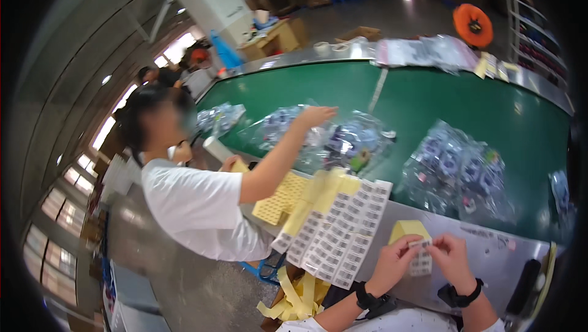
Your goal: The person applies barcode labels to plastic-wrapped packages of shoes on a green conveyor belt. They peel labels from a sheet, place them on the packages, and move the labeled items along the belt.
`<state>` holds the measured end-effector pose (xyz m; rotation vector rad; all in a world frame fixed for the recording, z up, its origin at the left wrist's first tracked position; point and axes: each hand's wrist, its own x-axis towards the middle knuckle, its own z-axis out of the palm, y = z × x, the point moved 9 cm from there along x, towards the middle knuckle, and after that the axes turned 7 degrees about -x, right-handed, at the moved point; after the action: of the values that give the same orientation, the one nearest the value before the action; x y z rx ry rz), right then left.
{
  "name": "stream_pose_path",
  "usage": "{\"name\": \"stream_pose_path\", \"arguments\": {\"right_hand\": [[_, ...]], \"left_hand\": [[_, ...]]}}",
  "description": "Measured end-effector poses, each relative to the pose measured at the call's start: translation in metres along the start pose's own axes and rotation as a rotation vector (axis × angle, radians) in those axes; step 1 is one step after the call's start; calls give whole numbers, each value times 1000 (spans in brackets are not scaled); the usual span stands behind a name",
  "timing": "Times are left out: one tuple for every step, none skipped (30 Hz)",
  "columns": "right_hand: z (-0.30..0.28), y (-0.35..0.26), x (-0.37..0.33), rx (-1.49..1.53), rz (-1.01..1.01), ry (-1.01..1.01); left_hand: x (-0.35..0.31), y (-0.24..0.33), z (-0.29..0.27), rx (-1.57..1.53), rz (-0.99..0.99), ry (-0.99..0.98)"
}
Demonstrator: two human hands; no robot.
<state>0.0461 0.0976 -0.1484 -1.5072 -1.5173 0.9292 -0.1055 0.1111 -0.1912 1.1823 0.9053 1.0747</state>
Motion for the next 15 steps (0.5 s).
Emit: {"name": "stream_pose_path", "arguments": {"right_hand": [[-8,-7,0,38,-75,71],[-18,-12,-1,55,-129,152],[-15,-20,4,-21,-207,117],[-16,-25,6,-123,-265,92],[-20,-27,2,-134,-301,107],[-22,-30,0,-139,-355,114],[-24,-33,-2,-175,-396,136],[-23,-37,-6,-205,-440,147],[-25,-34,-8,-255,-461,178],[-26,-30,-11,-307,-482,201],[-26,-29,-15,-351,-511,222],[-25,-32,-18,-367,-535,212],[-33,-31,-20,-247,-496,204],[-45,-39,-25,-125,-462,200],[-53,-44,-26,-1,-431,178]], "left_hand": [[-1,-3,7,48,0,-7],[-2,14,11,184,10,-7],[-3,7,5,125,-22,0],[-1,9,3,110,16,-2],[0,11,8,105,-64,-32],[2,13,6,136,23,-18],[2,13,8,95,-22,-38],[0,15,10,63,-71,-46],[3,11,17,59,-102,-82],[5,5,24,55,-132,-113],[5,3,30,60,-158,-135],[6,0,31,60,-222,-134],[9,1,28,110,-213,-124],[11,2,23,161,-199,-115],[14,3,17,205,-188,-88]]}}
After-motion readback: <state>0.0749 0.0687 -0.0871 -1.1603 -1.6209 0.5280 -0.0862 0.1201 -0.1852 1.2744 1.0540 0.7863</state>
